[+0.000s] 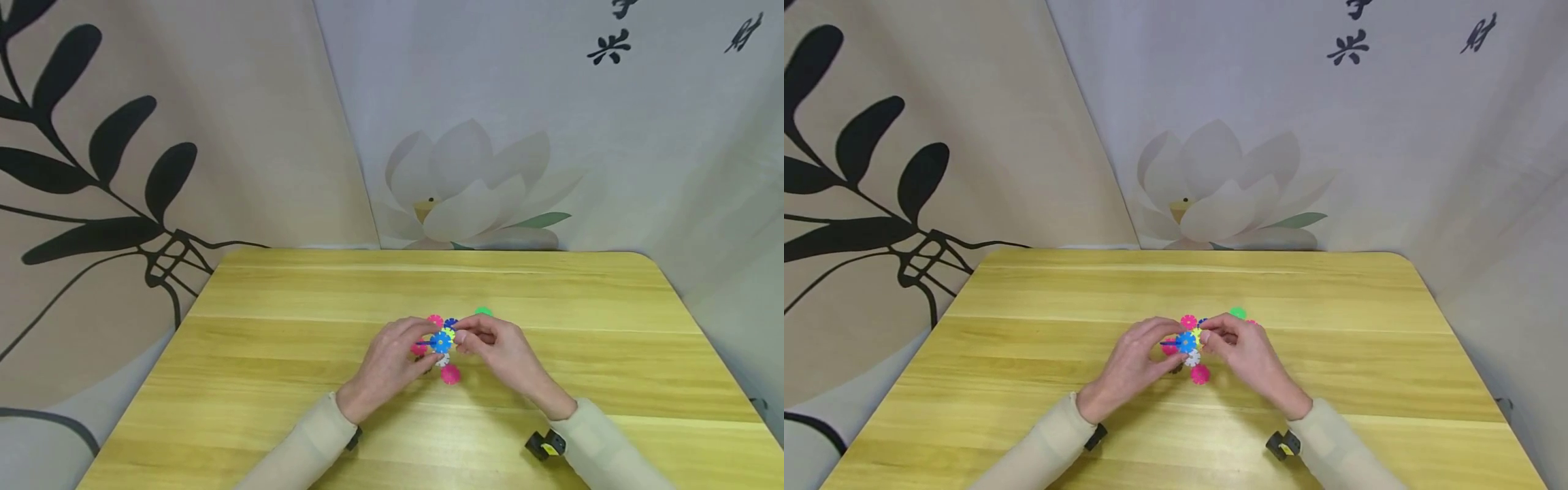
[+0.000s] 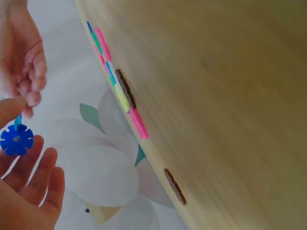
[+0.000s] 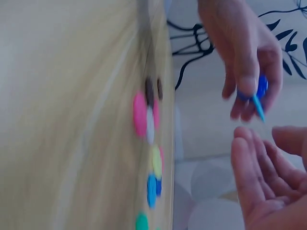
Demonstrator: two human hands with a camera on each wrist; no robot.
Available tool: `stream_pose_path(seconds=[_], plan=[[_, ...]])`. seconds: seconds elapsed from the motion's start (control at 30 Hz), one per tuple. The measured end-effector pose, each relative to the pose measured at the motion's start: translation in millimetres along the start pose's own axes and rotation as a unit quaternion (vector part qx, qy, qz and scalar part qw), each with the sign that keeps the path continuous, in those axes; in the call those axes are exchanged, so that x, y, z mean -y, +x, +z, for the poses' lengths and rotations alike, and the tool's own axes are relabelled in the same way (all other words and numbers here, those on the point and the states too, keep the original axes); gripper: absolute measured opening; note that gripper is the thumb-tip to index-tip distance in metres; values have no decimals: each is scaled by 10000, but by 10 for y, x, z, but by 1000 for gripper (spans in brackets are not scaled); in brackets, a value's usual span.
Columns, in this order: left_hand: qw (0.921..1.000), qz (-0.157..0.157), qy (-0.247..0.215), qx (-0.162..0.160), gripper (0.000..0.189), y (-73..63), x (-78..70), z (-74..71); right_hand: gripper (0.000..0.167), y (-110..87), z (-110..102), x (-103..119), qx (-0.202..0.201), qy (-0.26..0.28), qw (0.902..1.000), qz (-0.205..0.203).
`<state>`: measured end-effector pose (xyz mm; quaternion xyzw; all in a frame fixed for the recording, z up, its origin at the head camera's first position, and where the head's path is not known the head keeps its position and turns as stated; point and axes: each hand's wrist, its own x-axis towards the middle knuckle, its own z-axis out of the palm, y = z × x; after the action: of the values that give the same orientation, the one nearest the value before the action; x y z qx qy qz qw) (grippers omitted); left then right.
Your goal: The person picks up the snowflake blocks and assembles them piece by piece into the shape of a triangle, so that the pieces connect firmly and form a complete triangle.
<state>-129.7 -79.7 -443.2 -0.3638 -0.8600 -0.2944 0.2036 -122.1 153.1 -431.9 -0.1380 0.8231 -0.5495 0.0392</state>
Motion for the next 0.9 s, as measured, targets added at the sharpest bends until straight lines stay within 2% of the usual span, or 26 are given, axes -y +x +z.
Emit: stream_pose_path(seconds=[0.17,0.27,0.5,0.63,0.9], plan=[[9996,-252,81,117,41,-18,27,-38,19,34,-187,-110,-220,-1183,9925,-238],[9990,-368,90,218,38,-31,42,-62,17,44,-294,-180,-126,-1670,9854,-296],[9988,-415,135,221,38,-55,67,-102,18,53,-476,-289,415,-2246,9720,-544],[9988,-433,93,193,39,-62,81,-121,22,83,-570,-336,702,-2589,9613,-635],[9979,-579,63,274,40,-64,81,-146,24,186,-736,-446,994,-3068,9420,-936]])
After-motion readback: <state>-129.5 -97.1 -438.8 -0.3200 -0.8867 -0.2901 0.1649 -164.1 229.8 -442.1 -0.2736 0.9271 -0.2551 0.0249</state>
